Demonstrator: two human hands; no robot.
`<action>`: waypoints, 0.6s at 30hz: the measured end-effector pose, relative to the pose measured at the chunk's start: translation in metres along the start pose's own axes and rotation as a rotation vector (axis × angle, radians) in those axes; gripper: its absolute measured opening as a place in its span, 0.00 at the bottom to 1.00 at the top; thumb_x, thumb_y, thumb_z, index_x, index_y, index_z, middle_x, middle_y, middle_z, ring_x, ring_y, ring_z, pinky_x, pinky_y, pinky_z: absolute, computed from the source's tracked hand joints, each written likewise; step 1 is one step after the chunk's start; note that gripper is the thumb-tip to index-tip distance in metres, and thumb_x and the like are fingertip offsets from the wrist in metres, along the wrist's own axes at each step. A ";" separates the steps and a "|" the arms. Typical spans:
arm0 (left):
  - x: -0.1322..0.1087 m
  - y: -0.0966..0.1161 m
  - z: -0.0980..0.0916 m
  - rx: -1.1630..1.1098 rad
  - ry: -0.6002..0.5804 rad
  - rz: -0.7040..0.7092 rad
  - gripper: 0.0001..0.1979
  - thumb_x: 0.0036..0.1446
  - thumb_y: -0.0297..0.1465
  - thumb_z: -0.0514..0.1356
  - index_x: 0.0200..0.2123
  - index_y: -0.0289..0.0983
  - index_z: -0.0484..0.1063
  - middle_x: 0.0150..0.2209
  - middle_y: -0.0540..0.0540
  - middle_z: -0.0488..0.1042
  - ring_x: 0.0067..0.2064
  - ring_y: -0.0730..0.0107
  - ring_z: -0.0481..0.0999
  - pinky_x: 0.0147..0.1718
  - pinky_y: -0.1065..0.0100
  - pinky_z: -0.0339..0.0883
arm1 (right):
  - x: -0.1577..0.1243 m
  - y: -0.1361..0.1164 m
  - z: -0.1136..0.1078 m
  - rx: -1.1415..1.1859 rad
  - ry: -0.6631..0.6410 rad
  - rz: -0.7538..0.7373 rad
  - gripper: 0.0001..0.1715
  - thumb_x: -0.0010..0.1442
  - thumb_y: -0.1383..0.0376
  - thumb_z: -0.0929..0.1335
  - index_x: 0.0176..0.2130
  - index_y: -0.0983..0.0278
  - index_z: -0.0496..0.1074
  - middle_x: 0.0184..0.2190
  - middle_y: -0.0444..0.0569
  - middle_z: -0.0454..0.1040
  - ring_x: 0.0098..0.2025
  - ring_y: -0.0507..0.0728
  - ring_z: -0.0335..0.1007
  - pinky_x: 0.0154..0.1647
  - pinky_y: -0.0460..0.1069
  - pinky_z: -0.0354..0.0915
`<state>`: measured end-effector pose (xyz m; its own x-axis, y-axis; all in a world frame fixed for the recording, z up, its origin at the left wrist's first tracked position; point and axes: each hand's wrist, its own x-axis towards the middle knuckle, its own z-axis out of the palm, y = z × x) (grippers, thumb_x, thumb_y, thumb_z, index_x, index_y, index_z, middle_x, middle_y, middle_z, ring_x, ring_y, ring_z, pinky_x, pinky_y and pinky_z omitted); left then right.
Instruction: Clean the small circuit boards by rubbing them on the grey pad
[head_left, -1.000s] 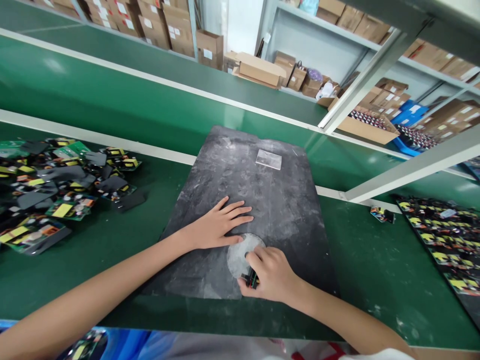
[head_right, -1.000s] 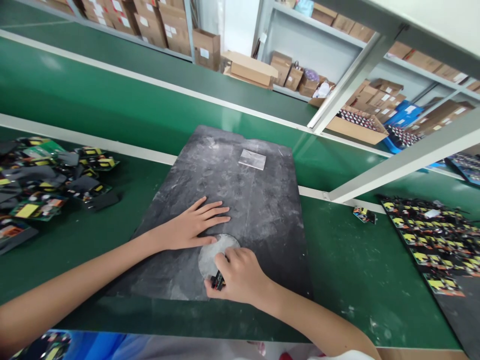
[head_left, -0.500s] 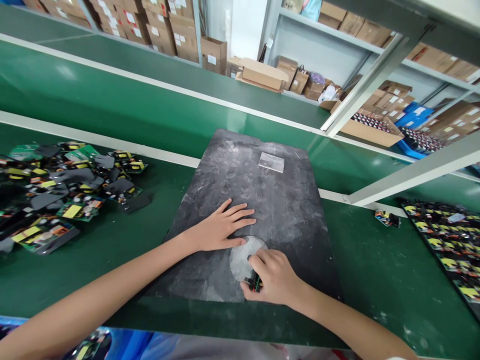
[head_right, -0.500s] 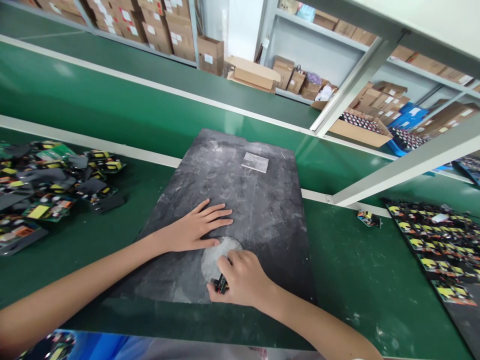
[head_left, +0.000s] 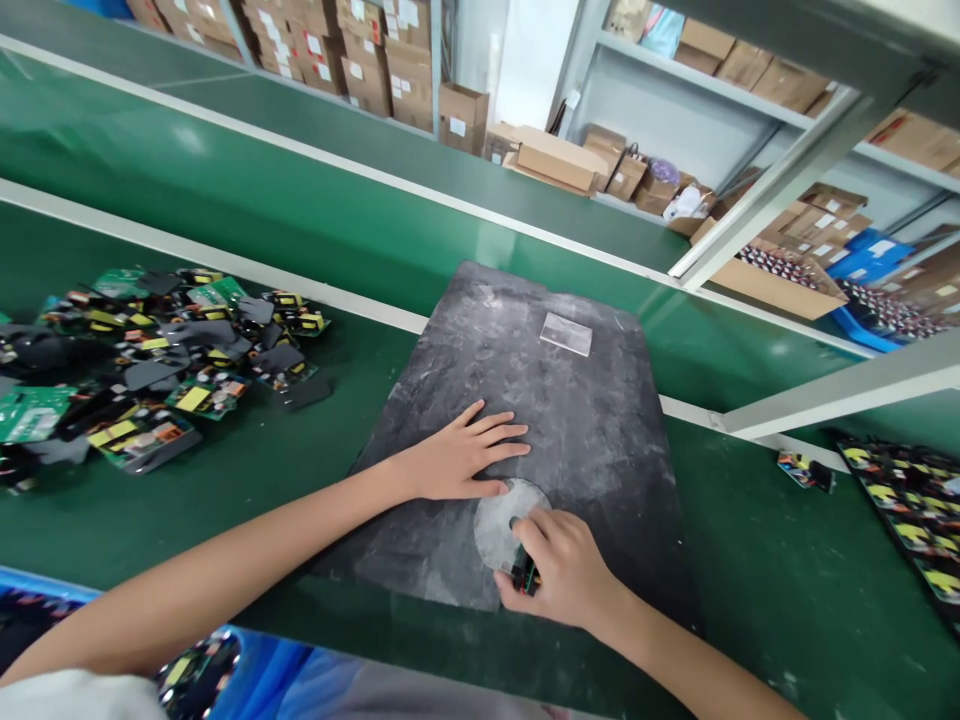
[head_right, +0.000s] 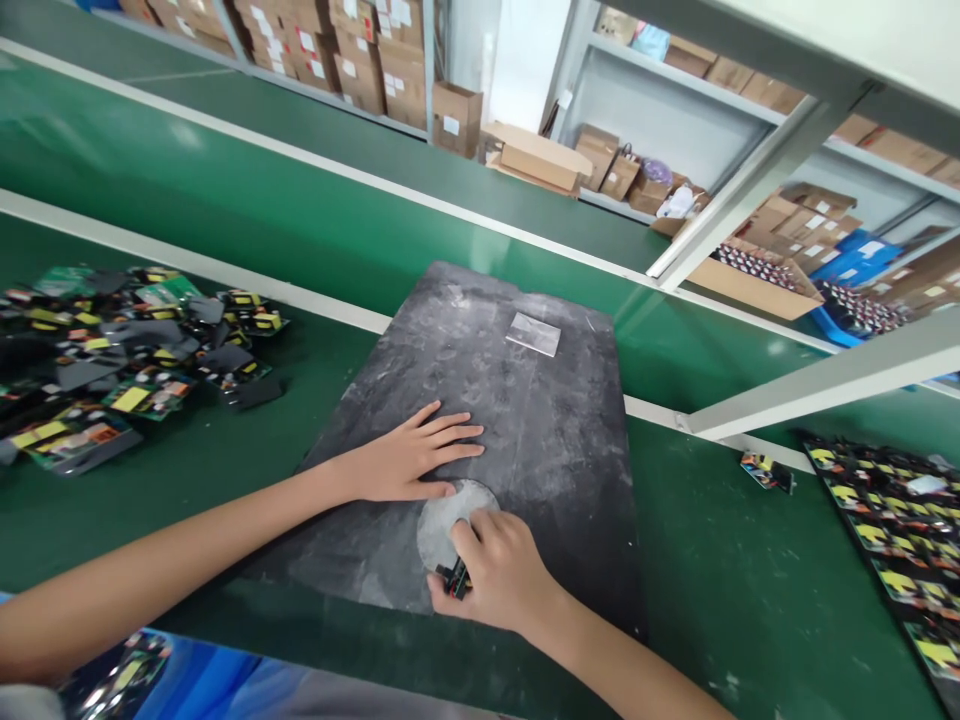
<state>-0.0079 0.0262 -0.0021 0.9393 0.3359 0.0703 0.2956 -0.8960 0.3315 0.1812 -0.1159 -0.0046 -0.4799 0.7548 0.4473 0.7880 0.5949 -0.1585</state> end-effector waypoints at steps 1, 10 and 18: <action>0.000 0.000 0.000 -0.002 0.002 0.000 0.28 0.66 0.48 0.49 0.66 0.45 0.55 0.68 0.47 0.52 0.70 0.54 0.46 0.66 0.46 0.26 | 0.000 0.000 0.000 0.001 0.000 -0.002 0.10 0.55 0.57 0.62 0.30 0.62 0.61 0.22 0.42 0.61 0.21 0.51 0.58 0.22 0.46 0.53; 0.000 0.000 0.001 -0.018 0.024 0.005 0.28 0.66 0.48 0.50 0.66 0.46 0.55 0.68 0.46 0.54 0.70 0.54 0.47 0.66 0.46 0.26 | 0.000 -0.001 -0.001 0.008 0.003 -0.007 0.11 0.57 0.58 0.62 0.30 0.62 0.60 0.22 0.41 0.60 0.20 0.49 0.56 0.21 0.45 0.50; 0.001 0.003 0.000 -0.055 0.005 -0.009 0.28 0.66 0.47 0.51 0.66 0.45 0.55 0.68 0.46 0.53 0.70 0.54 0.46 0.66 0.44 0.26 | -0.001 -0.001 -0.003 -0.028 -0.005 -0.016 0.10 0.58 0.57 0.61 0.33 0.62 0.61 0.22 0.43 0.63 0.23 0.52 0.61 0.23 0.46 0.55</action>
<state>-0.0063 0.0239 -0.0009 0.9357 0.3453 0.0721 0.2936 -0.8757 0.3832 0.1823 -0.1187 -0.0020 -0.4948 0.7465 0.4449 0.7906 0.5992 -0.1262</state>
